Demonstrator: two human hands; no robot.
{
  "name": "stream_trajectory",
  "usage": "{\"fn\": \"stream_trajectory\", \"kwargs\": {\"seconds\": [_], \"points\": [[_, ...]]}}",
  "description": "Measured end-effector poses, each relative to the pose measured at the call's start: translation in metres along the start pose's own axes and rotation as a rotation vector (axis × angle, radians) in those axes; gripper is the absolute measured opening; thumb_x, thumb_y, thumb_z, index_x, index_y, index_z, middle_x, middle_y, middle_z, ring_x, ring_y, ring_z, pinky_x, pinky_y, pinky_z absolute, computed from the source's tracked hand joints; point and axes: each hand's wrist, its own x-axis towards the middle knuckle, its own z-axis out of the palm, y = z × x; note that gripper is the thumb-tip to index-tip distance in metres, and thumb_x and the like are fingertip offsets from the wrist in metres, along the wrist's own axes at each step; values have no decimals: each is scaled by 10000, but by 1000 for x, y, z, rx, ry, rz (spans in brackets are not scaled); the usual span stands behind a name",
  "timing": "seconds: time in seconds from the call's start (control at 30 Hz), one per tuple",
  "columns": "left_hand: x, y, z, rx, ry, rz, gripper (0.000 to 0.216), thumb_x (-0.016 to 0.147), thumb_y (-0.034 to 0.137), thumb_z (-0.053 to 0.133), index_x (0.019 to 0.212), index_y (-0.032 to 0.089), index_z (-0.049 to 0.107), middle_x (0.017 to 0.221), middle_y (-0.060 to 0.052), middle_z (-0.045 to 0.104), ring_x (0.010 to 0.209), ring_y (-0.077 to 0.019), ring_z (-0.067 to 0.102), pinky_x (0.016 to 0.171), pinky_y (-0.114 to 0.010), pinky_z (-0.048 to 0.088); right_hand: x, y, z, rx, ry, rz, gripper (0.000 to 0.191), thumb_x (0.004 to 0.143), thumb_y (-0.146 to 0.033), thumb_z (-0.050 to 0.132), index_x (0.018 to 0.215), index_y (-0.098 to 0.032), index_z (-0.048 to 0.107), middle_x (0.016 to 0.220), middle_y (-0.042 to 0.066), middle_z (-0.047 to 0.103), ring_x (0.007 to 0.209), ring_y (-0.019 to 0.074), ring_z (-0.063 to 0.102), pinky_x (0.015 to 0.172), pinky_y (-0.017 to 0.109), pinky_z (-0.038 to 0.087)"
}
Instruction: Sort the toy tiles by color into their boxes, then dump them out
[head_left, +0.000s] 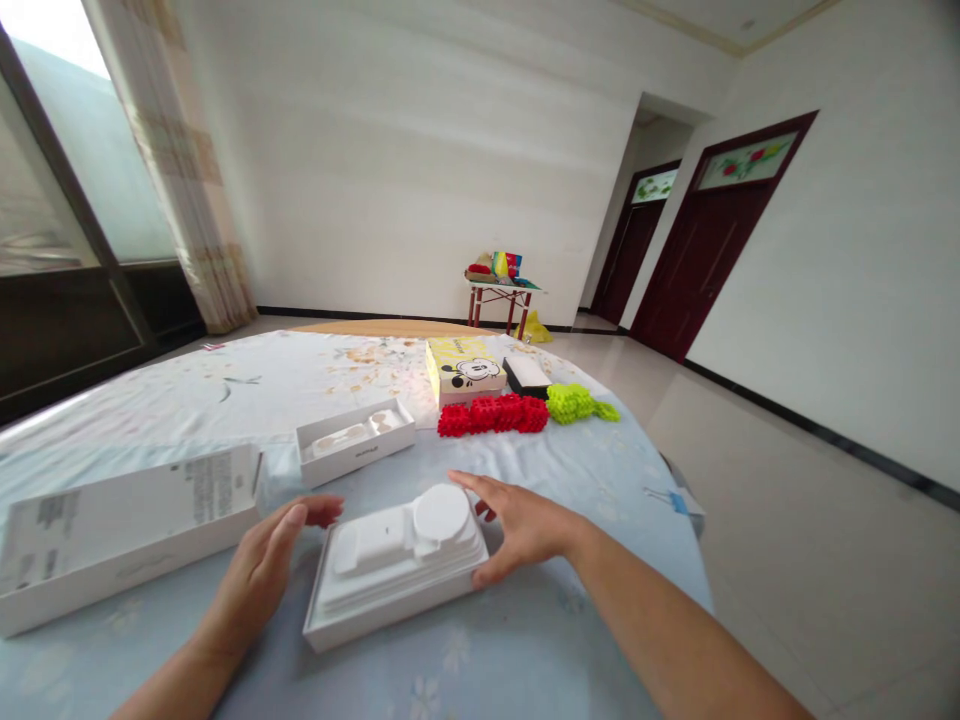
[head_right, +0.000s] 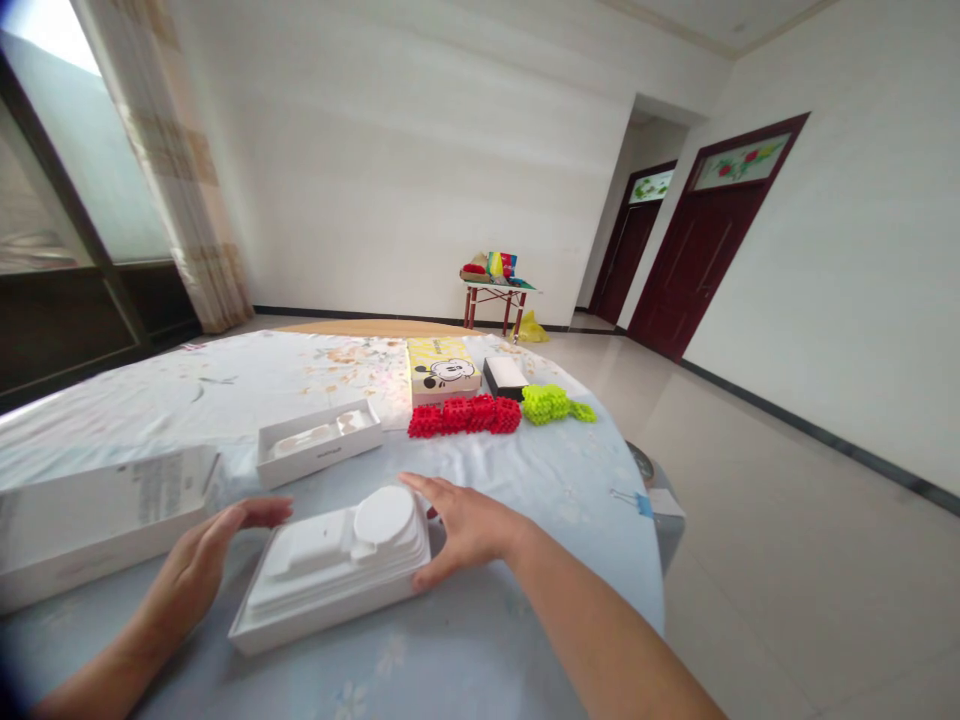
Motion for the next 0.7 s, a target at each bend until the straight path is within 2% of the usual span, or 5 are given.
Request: {"fn": "stream_trajectory", "kwargs": {"seconds": [0.23, 0.47, 0.7], "points": [[-1, -5, 3, -21, -13, -48, 511, 869, 525, 307, 900, 182, 685, 825, -41, 715, 833, -217, 643, 833, -327, 478, -21, 15, -15, 65, 125, 96, 1136, 506, -335, 824, 1436, -278, 173, 1369, 101, 406, 960, 210, 567, 862, 349, 463], [0, -5, 3, -15, -10, -52, 509, 865, 530, 314, 886, 195, 697, 800, -33, 715, 819, -206, 649, 820, -308, 487, -22, 15, -30, 95, 302, 148, 1106, 523, -349, 819, 1427, -306, 183, 1379, 89, 382, 941, 191, 560, 851, 361, 464], [2, -2, 2, 20, -41, -52, 545, 854, 567, 304, 855, 199, 706, 776, -33, 713, 787, -207, 655, 799, -317, 506, -23, 20, -26, 66, 415, 187, 1086, 518, -370, 813, 1418, -315, 207, 1378, 81, 391, 926, 195, 565, 836, 367, 471]]}}
